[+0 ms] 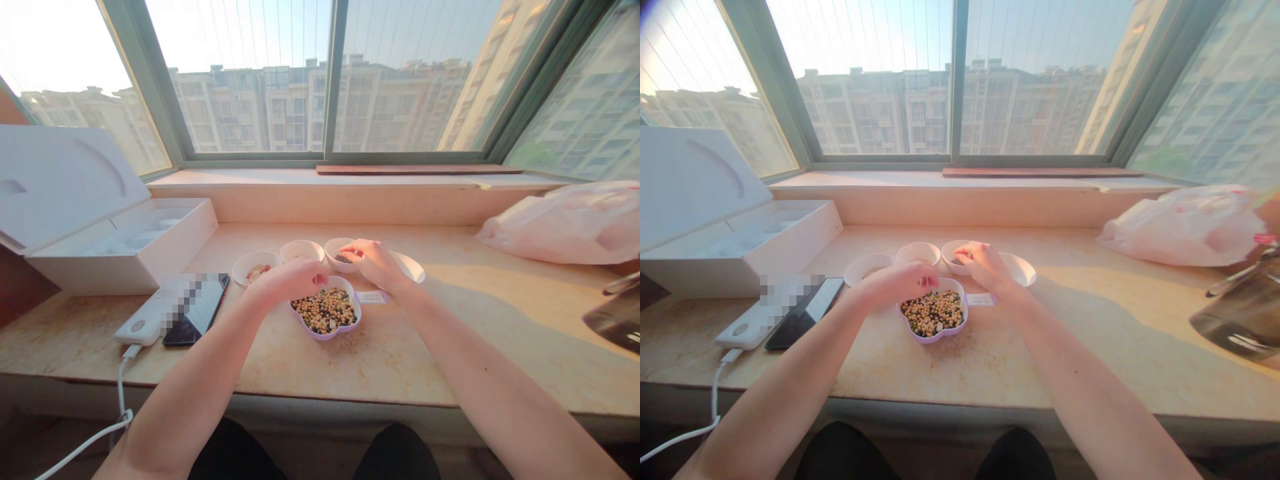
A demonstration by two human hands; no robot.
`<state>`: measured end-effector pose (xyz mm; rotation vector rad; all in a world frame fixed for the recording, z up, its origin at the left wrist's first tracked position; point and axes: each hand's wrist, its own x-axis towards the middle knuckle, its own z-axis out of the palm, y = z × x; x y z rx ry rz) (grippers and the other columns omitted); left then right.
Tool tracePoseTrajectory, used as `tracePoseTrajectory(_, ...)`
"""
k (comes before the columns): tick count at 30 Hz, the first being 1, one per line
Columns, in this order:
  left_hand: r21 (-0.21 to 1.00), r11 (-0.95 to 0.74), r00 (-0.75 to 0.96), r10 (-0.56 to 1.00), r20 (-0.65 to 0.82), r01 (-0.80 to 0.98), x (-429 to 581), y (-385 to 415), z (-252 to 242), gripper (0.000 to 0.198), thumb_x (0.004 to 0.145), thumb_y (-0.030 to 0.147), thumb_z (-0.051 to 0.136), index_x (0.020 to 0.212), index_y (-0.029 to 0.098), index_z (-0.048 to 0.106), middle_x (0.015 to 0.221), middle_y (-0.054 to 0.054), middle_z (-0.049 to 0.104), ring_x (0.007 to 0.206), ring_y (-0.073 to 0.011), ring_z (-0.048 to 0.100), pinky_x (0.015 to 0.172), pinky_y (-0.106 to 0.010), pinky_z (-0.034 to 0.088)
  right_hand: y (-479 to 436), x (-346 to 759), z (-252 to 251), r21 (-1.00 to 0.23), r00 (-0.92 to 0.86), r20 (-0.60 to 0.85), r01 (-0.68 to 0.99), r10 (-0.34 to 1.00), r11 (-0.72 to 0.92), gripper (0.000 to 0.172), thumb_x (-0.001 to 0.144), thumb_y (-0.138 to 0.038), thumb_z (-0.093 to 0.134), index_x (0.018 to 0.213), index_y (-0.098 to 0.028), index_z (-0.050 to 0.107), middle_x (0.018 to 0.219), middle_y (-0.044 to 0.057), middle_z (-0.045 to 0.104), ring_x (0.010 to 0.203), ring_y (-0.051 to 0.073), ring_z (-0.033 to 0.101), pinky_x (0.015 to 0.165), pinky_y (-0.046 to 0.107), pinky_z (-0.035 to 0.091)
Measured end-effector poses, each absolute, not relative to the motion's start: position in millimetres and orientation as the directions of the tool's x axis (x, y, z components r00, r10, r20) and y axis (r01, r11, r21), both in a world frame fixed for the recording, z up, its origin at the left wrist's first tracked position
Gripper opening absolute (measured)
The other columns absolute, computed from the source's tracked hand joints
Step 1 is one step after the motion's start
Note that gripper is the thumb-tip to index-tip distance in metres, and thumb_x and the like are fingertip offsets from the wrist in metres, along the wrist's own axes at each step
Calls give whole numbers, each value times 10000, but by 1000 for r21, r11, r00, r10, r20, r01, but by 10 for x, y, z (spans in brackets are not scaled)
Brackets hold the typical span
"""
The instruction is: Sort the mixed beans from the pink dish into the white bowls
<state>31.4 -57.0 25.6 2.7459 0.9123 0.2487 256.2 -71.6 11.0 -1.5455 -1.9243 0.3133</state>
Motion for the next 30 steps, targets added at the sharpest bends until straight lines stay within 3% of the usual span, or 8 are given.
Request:
tracePoseTrajectory(4, 247, -760, 797, 593, -114, 601, 321, -712, 311, 232, 726, 69, 601, 770, 232, 760, 762, -12, 733, 619, -142, 595, 545, -259, 372, -730, 2553, 123, -478, -69, 314, 850, 947, 220, 278, 982, -311, 539, 1072, -225, 788, 1218, 96, 747, 1104, 270, 671, 929, 378, 491)
tracePoseTrajectory(10, 245, -770, 808, 557, -192, 589, 342, -782, 362, 319, 724, 67, 617, 892, 262, 806, 862, -13, 783, 675, -157, 642, 573, -259, 396, -764, 2540, 154, -490, 8, 297, 860, 955, 145, 284, 968, -339, 576, 1125, -195, 763, 1226, 108, 729, 1069, 266, 662, 929, 382, 483)
tracePoseTrajectory(17, 265, -812, 854, 490, -174, 520, 382, -720, 286, 215, 747, 35, 615, 646, 198, 715, 661, -1, 713, 549, -114, 545, 512, -258, 325, -778, 2542, 147, -517, 9, 287, 843, 958, 147, 275, 950, -360, 578, 1092, -202, 753, 1175, 102, 729, 1034, 262, 656, 891, 374, 484)
tracePoseTrajectory(30, 287, -794, 844, 503, -186, 536, 375, -713, 329, 275, 796, 96, 543, 872, 194, 788, 866, -22, 758, 704, -130, 590, 642, -252, 399, -778, 2509, 166, -527, 25, 297, 838, 954, 143, 216, 934, -325, 605, 1014, -204, 765, 1148, 78, 743, 998, 237, 663, 870, 345, 486)
